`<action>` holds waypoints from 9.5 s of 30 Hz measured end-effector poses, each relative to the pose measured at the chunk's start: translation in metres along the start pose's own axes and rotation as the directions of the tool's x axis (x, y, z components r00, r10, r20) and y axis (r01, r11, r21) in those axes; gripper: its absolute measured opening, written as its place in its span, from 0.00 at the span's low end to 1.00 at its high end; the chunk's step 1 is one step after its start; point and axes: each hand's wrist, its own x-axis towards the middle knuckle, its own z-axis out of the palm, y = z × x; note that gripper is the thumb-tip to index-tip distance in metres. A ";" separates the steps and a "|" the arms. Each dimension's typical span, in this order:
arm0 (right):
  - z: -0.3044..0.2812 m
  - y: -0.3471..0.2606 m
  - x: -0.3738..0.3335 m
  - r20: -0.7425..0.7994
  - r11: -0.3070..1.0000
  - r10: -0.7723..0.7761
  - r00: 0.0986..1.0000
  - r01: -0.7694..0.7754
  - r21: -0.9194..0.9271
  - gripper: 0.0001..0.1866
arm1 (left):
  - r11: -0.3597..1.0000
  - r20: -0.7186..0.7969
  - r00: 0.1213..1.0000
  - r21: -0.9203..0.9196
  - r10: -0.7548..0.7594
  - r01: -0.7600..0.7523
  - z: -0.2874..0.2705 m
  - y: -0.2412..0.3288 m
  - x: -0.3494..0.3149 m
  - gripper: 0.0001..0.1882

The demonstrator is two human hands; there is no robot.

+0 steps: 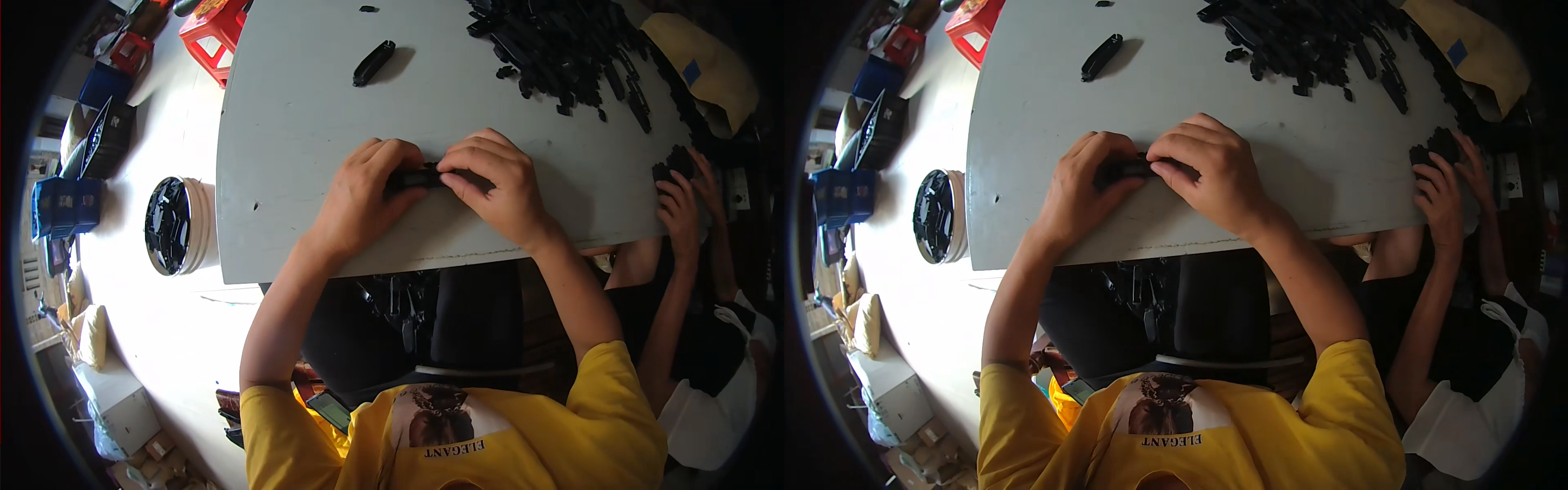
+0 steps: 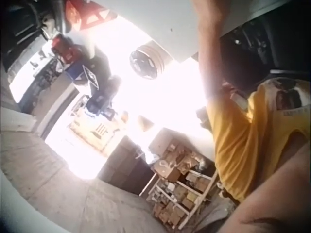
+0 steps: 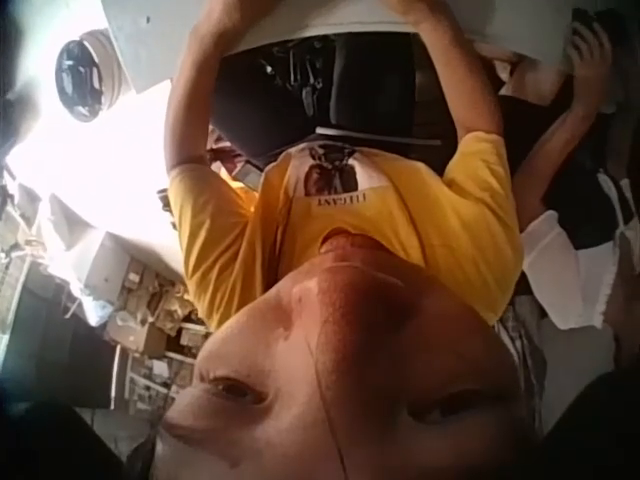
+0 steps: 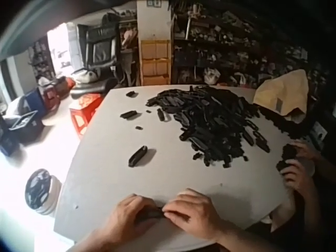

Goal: Assembling small black plastic components and aligning them on a white workbench.

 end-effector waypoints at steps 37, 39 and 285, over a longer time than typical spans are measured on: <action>-0.074 0.088 0.054 0.228 0.780 0.183 0.957 0.000 -0.626 0.10 | 0.915 -0.343 0.915 0.259 -0.214 0.311 -0.019 -0.059 0.075 0.14; -0.074 0.093 0.052 0.238 0.798 0.228 0.944 -0.041 -0.601 0.13 | 0.857 -0.368 0.895 0.343 -0.254 0.384 -0.017 -0.058 0.080 0.13; -0.073 0.074 0.034 0.007 0.812 0.364 0.931 -0.314 -0.492 0.05 | 0.995 0.024 0.996 0.034 0.089 -0.090 -0.003 -0.054 0.078 0.13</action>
